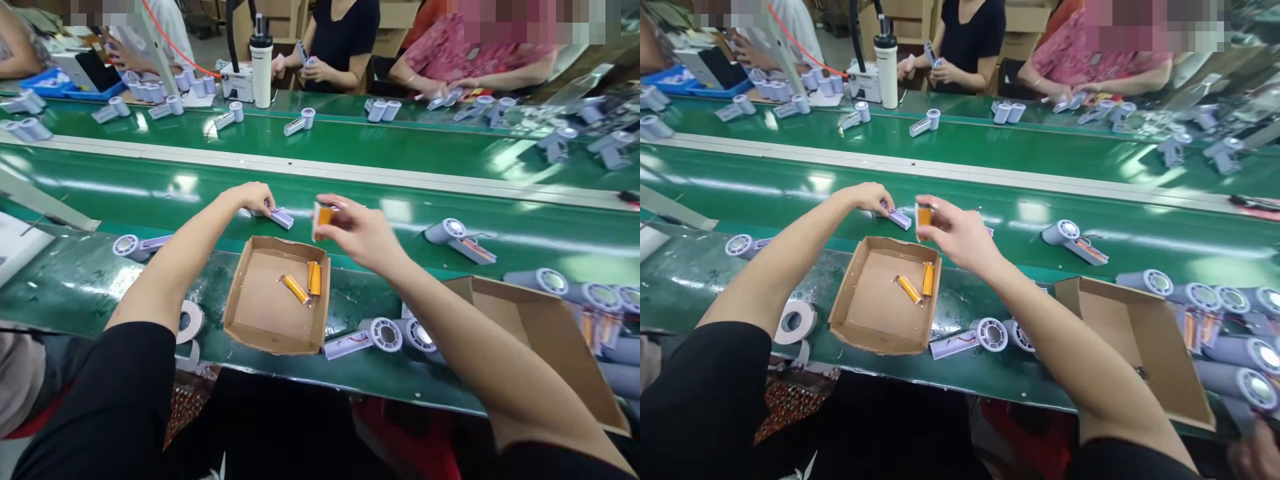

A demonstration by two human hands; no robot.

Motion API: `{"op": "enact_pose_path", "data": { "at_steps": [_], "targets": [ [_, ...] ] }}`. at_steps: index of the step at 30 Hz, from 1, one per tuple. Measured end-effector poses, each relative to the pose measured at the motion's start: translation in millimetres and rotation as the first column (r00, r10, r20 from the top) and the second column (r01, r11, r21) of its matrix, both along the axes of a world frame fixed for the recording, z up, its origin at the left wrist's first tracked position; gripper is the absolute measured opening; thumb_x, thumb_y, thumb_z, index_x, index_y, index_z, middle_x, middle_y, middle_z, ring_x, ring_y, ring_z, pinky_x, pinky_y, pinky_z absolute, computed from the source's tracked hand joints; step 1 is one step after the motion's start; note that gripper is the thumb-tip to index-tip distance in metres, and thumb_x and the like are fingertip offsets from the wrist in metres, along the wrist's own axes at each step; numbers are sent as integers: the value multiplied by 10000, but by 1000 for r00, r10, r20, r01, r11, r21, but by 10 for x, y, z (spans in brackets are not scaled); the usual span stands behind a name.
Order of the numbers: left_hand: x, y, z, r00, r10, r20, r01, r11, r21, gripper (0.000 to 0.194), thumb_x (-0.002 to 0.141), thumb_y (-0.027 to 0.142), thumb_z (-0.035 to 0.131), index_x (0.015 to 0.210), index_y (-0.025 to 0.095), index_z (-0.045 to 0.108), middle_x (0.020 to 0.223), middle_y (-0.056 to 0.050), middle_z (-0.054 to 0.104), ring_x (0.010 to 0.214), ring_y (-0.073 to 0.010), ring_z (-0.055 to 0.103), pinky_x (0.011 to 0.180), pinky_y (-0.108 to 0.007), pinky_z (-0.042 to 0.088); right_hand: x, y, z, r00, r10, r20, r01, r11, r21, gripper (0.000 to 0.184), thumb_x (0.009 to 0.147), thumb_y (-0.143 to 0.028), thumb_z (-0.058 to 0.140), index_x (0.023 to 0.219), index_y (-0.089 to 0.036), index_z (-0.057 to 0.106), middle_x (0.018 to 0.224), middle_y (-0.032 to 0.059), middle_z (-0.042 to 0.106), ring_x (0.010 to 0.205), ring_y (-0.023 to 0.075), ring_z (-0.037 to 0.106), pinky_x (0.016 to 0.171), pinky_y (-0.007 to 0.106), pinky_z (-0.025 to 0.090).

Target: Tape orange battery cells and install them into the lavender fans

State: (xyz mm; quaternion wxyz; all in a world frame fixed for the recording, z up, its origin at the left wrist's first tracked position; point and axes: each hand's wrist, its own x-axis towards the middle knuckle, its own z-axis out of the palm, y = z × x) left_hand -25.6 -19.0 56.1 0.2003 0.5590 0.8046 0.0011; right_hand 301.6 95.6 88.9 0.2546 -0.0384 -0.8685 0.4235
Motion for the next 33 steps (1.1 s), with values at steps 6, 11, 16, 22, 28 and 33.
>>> {"op": "enact_pose_path", "data": {
  "at_steps": [6, 11, 16, 22, 28, 33],
  "targets": [
    [-8, -27, -58, 997, 80, 15, -82, 989, 123, 228, 909, 385, 700, 1035, 243, 827, 1036, -16, 849, 900, -191, 708, 741, -261, 440, -1175, 97, -341, 908, -26, 419, -46, 986, 162, 531, 1003, -232, 718, 1524, -188, 627, 1050, 56, 884, 950, 218, 820, 935, 316, 599],
    [63, 14, -244, 992, 127, 16, -127, 967, 220, 230, 956, 426, 700, 1096, 261, 781, 1095, -23, 833, 1003, -214, 719, 846, -270, 480, -1260, 88, -501, 823, -188, 537, -117, 868, 482, 545, 1075, -366, 682, 1601, -248, 605, 1246, 149, 854, 1150, 335, 798, 950, 365, 580],
    [117, 106, -290, 987, 155, 43, -161, 952, 262, 218, 944, 395, 701, 1084, 251, 788, 1142, -43, 832, 1079, -237, 722, 938, -292, 504, -1354, 69, -523, 771, -181, 610, -270, 774, 572, 506, 1130, -426, 572, 1610, -284, 640, 1414, 183, 802, 1287, 400, 764, 1039, 452, 590],
    [299, 178, -311, 972, 214, 94, -233, 910, 344, 193, 945, 315, 688, 1075, 214, 788, 1154, -71, 837, 1074, -233, 728, 978, -315, 529, -1435, 51, -430, 722, -191, 666, -357, 722, 593, 497, 1116, -423, 589, 1558, -221, 692, 1488, 196, 768, 1329, 391, 748, 1069, 448, 578],
    [499, 23, -307, 949, 294, 114, -314, 846, 432, 375, 995, 229, 593, 1335, 190, 747, 1408, -113, 786, 1256, -226, 714, 1113, -318, 537, -1262, 117, -371, 755, -205, 622, -315, 720, 619, 509, 1168, -369, 444, 1623, -254, 641, 1549, 111, 752, 1368, 300, 728, 1099, 366, 542],
    [593, -275, -284, 963, 265, 45, -260, 873, 412, 561, 998, 257, 653, 1551, 163, 649, 1616, -147, 669, 1488, -262, 622, 1292, -362, 435, -1228, 81, -365, 761, -238, 604, -290, 709, 643, 515, 1155, -348, 443, 1605, -250, 673, 1536, 138, 756, 1318, 306, 747, 1076, 376, 551]
  ]
}}
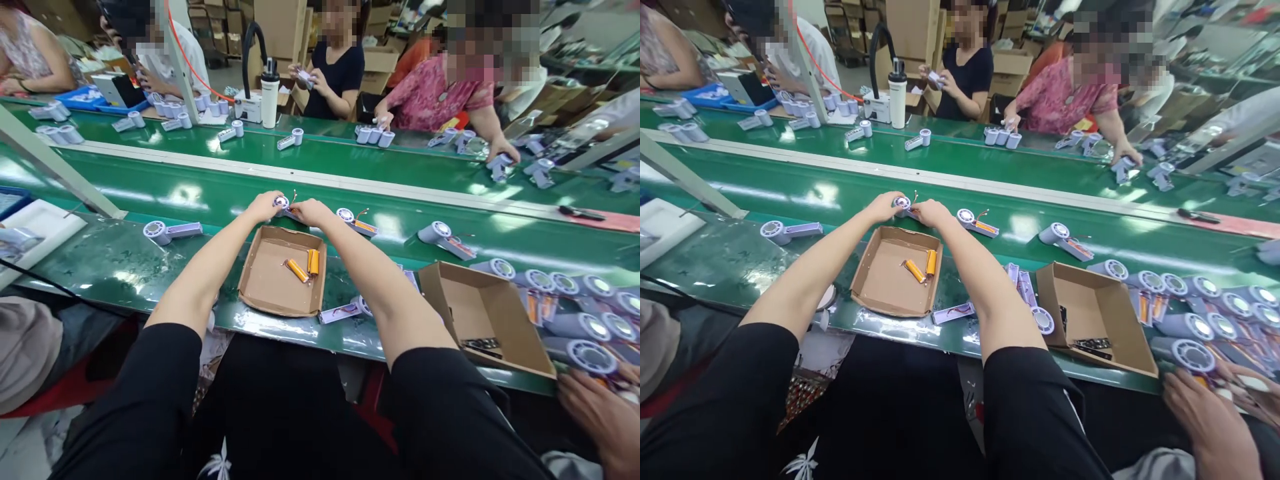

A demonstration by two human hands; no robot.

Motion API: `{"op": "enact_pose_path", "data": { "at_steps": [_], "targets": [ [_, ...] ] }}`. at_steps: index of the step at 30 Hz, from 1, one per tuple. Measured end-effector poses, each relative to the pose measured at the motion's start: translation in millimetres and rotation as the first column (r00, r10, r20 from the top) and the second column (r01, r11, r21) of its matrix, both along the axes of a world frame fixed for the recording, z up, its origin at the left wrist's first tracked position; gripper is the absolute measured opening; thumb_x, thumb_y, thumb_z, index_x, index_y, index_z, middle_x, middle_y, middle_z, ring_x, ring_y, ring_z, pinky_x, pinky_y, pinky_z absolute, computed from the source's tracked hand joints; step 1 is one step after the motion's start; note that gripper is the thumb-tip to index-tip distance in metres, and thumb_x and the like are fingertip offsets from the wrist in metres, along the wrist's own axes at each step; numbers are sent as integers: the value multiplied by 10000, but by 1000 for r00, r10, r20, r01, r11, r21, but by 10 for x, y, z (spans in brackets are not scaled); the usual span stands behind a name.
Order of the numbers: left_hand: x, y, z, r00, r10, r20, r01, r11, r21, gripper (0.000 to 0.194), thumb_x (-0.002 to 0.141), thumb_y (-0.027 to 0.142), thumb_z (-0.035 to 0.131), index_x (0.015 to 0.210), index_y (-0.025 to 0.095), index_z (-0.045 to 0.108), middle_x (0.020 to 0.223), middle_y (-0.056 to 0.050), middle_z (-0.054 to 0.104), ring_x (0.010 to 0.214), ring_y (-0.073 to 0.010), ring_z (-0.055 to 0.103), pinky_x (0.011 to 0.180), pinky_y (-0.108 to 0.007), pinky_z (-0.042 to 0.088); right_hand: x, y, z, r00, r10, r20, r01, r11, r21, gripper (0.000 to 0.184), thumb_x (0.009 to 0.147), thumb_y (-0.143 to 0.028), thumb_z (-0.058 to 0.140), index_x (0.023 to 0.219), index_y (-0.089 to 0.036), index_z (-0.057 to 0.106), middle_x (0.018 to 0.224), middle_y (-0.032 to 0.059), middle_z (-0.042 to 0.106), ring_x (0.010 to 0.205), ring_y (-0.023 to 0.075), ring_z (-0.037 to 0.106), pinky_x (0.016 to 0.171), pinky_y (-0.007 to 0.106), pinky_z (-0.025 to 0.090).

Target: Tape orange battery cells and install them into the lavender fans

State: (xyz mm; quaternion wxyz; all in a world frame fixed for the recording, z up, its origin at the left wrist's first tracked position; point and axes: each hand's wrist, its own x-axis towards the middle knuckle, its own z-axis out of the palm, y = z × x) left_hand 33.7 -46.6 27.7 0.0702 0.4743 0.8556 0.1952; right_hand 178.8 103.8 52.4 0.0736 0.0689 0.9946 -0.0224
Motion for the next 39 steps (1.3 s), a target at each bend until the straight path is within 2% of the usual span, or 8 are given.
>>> {"op": "enact_pose_path", "data": {
  "at_steps": [4, 9, 17, 24, 30, 33, 36, 39],
  "targets": [
    [40, 60, 18, 997, -69, -31, 67, 996, -54, 750, 847, 256, 855, 1573, 231, 669, 1720, -118, 580, 1579, -281, 555, 1321, -346, 408, -13, -3, 95, 999, 24, 45, -26, 998, 56, 469, 1121, -303, 510, 1517, -243, 755, 1456, 149, 800, 1253, 291, 774, 1039, 347, 567],
    [-13, 260, -36, 996, -83, -36, 79, 992, -93, 722, 786, 289, 930, 1483, 362, 757, 1623, -46, 677, 1486, -305, 645, 1212, -335, 509, 75, 125, 193, 999, -11, 49, 5, 993, 120, 437, 1115, -309, 531, 1427, -204, 817, 1405, 175, 819, 1302, 317, 752, 1073, 368, 569],
    [-26, 365, -136, 994, -100, -44, 93, 987, -132, 765, 833, 344, 932, 1551, 458, 692, 1670, 25, 638, 1484, -301, 636, 1231, -363, 503, 52, 63, -120, 992, -80, 94, 71, 992, 103, 494, 1113, -410, 554, 1420, -100, 784, 1390, 280, 788, 1283, 370, 759, 1080, 406, 570],
    [37, 409, -94, 995, -86, -58, 78, 987, -138, 783, 802, 380, 960, 1537, 465, 704, 1633, 22, 672, 1463, -334, 647, 1213, -422, 538, 170, 275, -111, 996, -24, 90, 22, 1000, 19, 437, 1151, -372, 486, 1455, -262, 780, 1428, 96, 820, 1285, 269, 765, 1061, 312, 532],
    [126, 504, -88, 993, -108, -53, 99, 982, -161, 749, 828, 340, 922, 1540, 431, 709, 1616, -12, 687, 1455, -354, 654, 1216, -469, 540, 294, 323, -210, 993, -107, 50, 107, 994, -8, 493, 1152, -352, 479, 1568, -234, 715, 1507, 123, 777, 1332, 289, 744, 1071, 330, 524],
    [129, 592, -26, 990, -139, -24, 133, 978, -163, 741, 828, 334, 907, 1542, 371, 715, 1632, -37, 674, 1492, -353, 628, 1277, -466, 488, 369, 328, -120, 990, -108, 90, 110, 994, -23, 524, 1166, -366, 451, 1633, -237, 652, 1546, 134, 750, 1323, 291, 746, 1067, 336, 518],
    [172, 387, 94, 980, -201, 14, 201, 978, -58, 837, 845, 359, 888, 1631, 238, 626, 1751, -118, 540, 1614, -340, 507, 1360, -425, 382, 571, 179, 123, 984, -117, 135, 111, 993, 48, 580, 1123, -362, 556, 1693, -261, 573, 1551, 163, 740, 1300, 342, 747, 1037, 393, 537],
    [398, -402, 194, 980, -191, -59, 200, 954, 224, 737, 958, 374, 779, 1637, 164, 586, 1764, -168, 502, 1638, -322, 472, 1384, -468, 348, 974, -238, 359, 987, -154, -36, 158, 979, 133, 538, 1121, -336, 540, 1637, -206, 617, 1424, 220, 788, 1267, 390, 742, 978, 450, 572]
  ]
}}
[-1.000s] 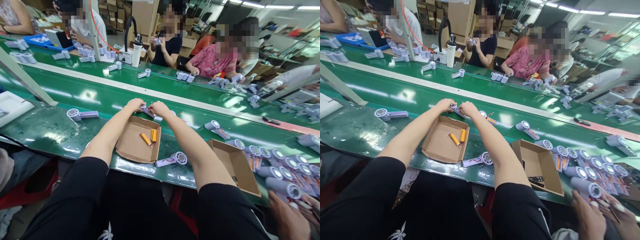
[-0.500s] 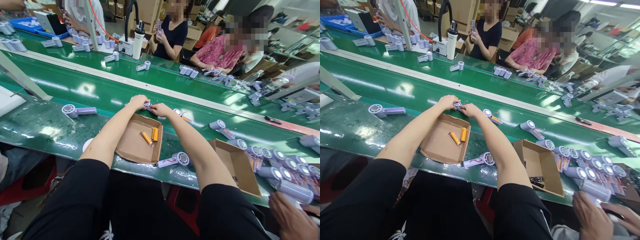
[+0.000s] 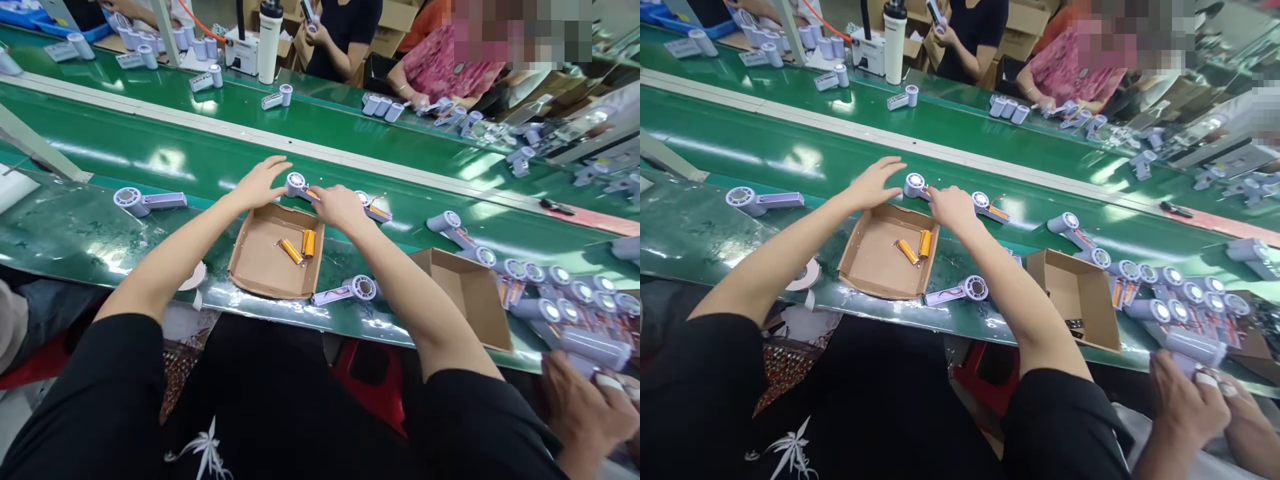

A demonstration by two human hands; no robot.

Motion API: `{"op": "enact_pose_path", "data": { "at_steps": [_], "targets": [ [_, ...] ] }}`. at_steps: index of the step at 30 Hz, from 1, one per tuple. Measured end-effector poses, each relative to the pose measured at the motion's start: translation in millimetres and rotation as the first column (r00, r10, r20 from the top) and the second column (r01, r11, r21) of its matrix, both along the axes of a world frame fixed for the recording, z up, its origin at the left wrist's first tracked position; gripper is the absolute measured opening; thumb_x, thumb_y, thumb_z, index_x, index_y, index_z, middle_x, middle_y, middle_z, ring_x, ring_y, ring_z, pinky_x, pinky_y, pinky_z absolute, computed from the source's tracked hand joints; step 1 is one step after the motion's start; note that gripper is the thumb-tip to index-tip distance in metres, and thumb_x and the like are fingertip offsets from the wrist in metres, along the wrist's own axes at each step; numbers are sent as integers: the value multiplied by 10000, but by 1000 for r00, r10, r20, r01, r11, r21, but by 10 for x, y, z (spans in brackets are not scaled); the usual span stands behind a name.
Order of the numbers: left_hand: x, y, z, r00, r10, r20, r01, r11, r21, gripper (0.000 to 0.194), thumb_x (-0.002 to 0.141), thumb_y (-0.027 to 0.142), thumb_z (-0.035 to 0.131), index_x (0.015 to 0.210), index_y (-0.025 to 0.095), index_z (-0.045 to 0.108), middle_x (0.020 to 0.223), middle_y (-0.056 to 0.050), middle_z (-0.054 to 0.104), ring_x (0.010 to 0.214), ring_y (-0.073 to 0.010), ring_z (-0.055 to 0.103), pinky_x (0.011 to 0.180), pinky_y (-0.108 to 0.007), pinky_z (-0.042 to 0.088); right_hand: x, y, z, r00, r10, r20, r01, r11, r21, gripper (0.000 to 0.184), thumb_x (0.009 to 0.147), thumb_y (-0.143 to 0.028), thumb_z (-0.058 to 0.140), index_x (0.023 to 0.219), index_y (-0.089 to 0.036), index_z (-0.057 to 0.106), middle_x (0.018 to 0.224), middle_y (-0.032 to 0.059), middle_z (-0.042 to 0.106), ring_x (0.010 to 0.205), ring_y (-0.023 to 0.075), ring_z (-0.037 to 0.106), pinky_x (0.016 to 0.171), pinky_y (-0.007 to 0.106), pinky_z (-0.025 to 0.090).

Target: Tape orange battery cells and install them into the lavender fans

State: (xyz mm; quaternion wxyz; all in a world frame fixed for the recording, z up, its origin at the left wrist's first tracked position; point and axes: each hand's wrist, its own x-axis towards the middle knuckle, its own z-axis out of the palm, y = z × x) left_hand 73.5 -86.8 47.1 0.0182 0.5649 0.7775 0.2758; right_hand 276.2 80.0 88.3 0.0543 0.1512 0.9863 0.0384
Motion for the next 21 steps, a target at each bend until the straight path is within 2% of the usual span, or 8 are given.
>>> {"op": "enact_pose_path", "data": {
  "at_steps": [3, 5, 7, 10, 14, 16, 19, 21],
  "targets": [
    [437, -1224, -12, 988, 153, 1, -152, 981, 124, 415, 1085, 465, 611, 1387, 214, 744, 1384, -81, 792, 1297, -270, 733, 1179, -463, 572, 432, -503, 70, 995, 87, -55, -90, 994, -55, 462, 1149, -389, 497, 1523, -202, 694, 1302, 195, 829, 1186, 368, 769, 918, 442, 598],
    [723, -2027, -82, 967, 250, -50, -240, 959, 147, 300, 1093, 506, 606, 1101, 282, 805, 1128, -31, 849, 1083, -257, 789, 1032, -439, 635, 573, -748, 20, 980, 201, 2, -199, 974, -108, 427, 1145, -416, 527, 1450, -195, 728, 1264, 185, 838, 1168, 359, 782, 916, 434, 603],
    [906, -2652, -191, 961, 266, -80, -256, 959, 119, 246, 1049, 504, 687, 991, 295, 804, 1037, -40, 854, 1025, -296, 792, 986, -492, 647, 548, -863, -75, 965, 255, 55, -248, 962, -117, 416, 1107, -428, 629, 1398, -153, 740, 1259, 214, 833, 1194, 375, 782, 945, 440, 607],
    [993, -3152, -383, 973, 183, -141, -186, 983, -10, 326, 1005, 594, 712, 1168, 336, 826, 1215, -61, 849, 1231, -383, 750, 1088, -610, 621, 323, -837, -210, 959, 231, 166, -213, 969, -122, 446, 980, -381, 824, 1305, -80, 776, 1272, 277, 819, 1217, 419, 784, 967, 445, 618],
    [1026, -3281, -453, 980, 98, -172, -123, 982, -145, 373, 1070, 545, 615, 1271, 292, 801, 1321, -95, 815, 1354, -399, 682, 1134, -619, 608, 149, -761, -189, 971, 201, 132, -157, 946, -284, 279, 941, -190, 781, 1191, -74, 833, 1228, 257, 840, 1191, 421, 801, 980, 460, 627],
    [1108, -3253, -360, 964, 122, -236, -156, 979, -128, 285, 1093, 441, 616, 1227, 267, 799, 1265, -103, 818, 1363, -386, 666, 1160, -609, 591, 265, -811, -117, 986, 159, -56, -164, 821, -547, 267, 957, -170, 729, 1197, -112, 830, 1196, 185, 858, 1150, 354, 816, 994, 432, 633],
    [1348, -3144, -176, 930, 156, -333, -177, 984, -31, 213, 1051, 348, 729, 1228, 245, 787, 1232, -118, 806, 1434, -402, 607, 1209, -643, 549, 662, -1041, -48, 956, 12, -292, -270, 419, -867, 270, 1006, -273, 705, 1237, -166, 796, 1157, 108, 855, 1064, 258, 817, 961, 382, 656],
    [1535, -3044, -89, 924, 135, -358, -137, 990, 20, 256, 1009, 300, 795, 1261, 261, 783, 1195, -104, 802, 1426, -401, 607, 1199, -646, 556, 945, -1273, -45, 942, -50, -332, -309, 260, -915, 281, 1026, -351, 708, 1245, -191, 779, 1109, 88, 844, 1027, 239, 803, 932, 378, 663]
  ]
}}
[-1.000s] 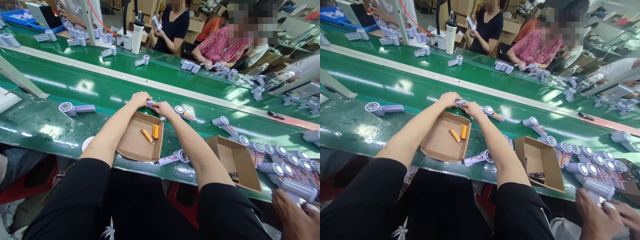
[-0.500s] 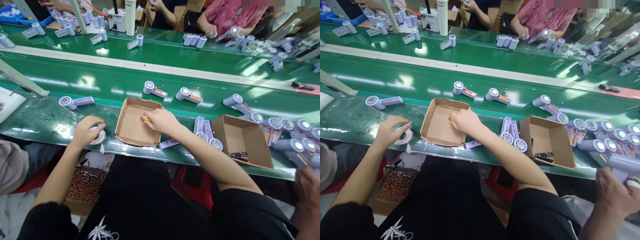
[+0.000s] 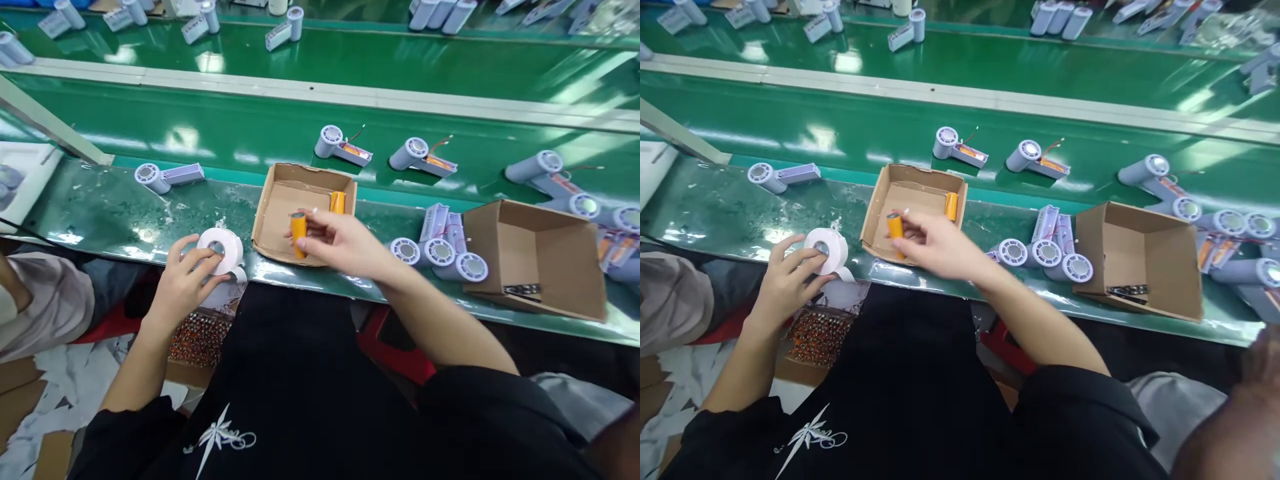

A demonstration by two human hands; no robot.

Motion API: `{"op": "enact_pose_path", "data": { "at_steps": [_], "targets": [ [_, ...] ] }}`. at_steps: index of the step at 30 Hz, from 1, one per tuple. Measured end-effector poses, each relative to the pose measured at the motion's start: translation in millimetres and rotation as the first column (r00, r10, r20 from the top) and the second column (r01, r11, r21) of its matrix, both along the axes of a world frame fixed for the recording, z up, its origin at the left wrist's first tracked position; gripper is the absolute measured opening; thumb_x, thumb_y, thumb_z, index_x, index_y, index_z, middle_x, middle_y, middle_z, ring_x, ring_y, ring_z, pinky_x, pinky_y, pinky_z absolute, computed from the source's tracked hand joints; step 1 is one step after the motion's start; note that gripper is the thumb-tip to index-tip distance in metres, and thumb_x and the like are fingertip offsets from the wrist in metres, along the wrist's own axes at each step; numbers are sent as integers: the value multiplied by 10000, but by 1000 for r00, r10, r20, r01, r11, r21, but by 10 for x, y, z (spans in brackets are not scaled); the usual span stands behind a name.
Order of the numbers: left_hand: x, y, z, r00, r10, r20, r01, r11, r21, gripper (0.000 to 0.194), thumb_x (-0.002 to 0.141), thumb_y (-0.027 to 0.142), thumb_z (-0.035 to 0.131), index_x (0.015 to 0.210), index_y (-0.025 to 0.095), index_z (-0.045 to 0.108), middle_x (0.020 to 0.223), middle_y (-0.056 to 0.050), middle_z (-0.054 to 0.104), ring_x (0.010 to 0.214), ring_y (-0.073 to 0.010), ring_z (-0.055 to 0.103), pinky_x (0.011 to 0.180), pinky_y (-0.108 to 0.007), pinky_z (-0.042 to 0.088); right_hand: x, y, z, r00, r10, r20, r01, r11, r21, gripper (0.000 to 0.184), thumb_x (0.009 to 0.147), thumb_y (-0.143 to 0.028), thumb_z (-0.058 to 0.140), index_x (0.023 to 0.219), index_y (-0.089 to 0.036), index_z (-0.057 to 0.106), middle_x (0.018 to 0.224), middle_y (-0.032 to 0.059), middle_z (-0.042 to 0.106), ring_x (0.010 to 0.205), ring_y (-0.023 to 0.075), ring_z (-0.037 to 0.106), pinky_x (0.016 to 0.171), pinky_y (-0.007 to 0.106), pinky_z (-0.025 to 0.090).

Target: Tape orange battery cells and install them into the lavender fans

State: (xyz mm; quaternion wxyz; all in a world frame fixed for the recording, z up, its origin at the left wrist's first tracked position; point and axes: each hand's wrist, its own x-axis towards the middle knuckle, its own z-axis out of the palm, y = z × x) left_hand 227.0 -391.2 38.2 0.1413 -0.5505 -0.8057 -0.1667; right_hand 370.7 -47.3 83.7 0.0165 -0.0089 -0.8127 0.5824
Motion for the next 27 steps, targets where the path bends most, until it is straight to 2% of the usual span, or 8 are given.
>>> {"op": "enact_pose_path", "data": {
  "at_steps": [5, 10, 12, 14, 18, 20, 23, 27],
  "targets": [
    [278, 240, 76, 990, -93, -101, 101, 992, 74, 514, 933, 189, 858, 1411, 350, 757, 1128, -58, 820, 1359, -350, 619, 1073, -507, 639, 294, -451, -77, 999, -18, 46, 15, 998, 56, 275, 1057, -319, 638, 1296, -235, 745, 1023, 56, 834, 995, 257, 778, 922, 396, 632],
    [337, 371, 68, 970, -161, -183, 166, 986, 10, 611, 915, 99, 822, 1450, 380, 740, 1161, -21, 844, 1270, -307, 657, 1048, -473, 630, 288, -514, -149, 993, 20, 120, -37, 989, 140, 331, 1081, -287, 540, 1351, -186, 702, 1025, 78, 823, 898, 251, 764, 891, 395, 592],
    [396, 377, -4, 981, -137, -140, 142, 989, 27, 617, 904, 137, 848, 1448, 406, 738, 1182, -29, 830, 1271, -318, 649, 1054, -492, 609, 301, -493, -209, 995, 25, 101, -30, 998, 52, 337, 1084, -352, 589, 1355, -191, 709, 1047, 76, 829, 950, 250, 786, 916, 389, 608],
    [501, 384, -117, 993, -73, -92, 85, 987, 138, 583, 878, 248, 918, 1409, 415, 744, 1186, -59, 787, 1280, -339, 621, 1054, -513, 584, 318, -472, -288, 999, -38, 24, 41, 991, -127, 400, 1065, -467, 673, 1362, -205, 719, 1113, 78, 842, 1065, 254, 806, 974, 386, 635],
    [769, 541, -297, 998, 57, -38, -32, 878, 478, 513, 842, 494, 967, 1259, 332, 718, 1089, -86, 707, 1125, -329, 643, 936, -484, 569, 349, -480, -372, 944, -323, -70, 262, 861, -435, 650, 969, -656, 805, 1433, -211, 705, 1275, 110, 843, 1281, 281, 785, 1094, 398, 652],
    [873, 695, -304, 998, 42, 48, -58, 905, 422, 417, 920, 499, 901, 1210, 271, 706, 1041, -77, 743, 999, -289, 680, 867, -443, 551, 370, -503, -351, 923, -378, -77, 297, 824, -482, 674, 947, -667, 832, 1435, -217, 717, 1301, 122, 842, 1303, 294, 783, 1114, 413, 656],
    [949, 893, -251, 989, -77, 126, 37, 955, 293, 64, 1033, 268, 770, 1054, 235, 719, 877, -26, 770, 824, -212, 674, 762, -372, 502, 417, -500, -303, 918, -386, -95, 294, 821, -490, 678, 933, -671, 848, 1425, -218, 740, 1279, 127, 852, 1263, 297, 805, 1087, 416, 678],
    [905, 900, -180, 959, -280, 36, 264, 933, 243, 162, 993, 102, 760, 910, 232, 712, 754, 20, 746, 711, -171, 623, 674, -342, 462, 495, -380, -297, 872, -480, -97, 390, 801, -455, 716, 898, -683, 877, 1434, -224, 748, 1262, 122, 856, 1283, 305, 799, 1092, 428, 682]
  ]
}}
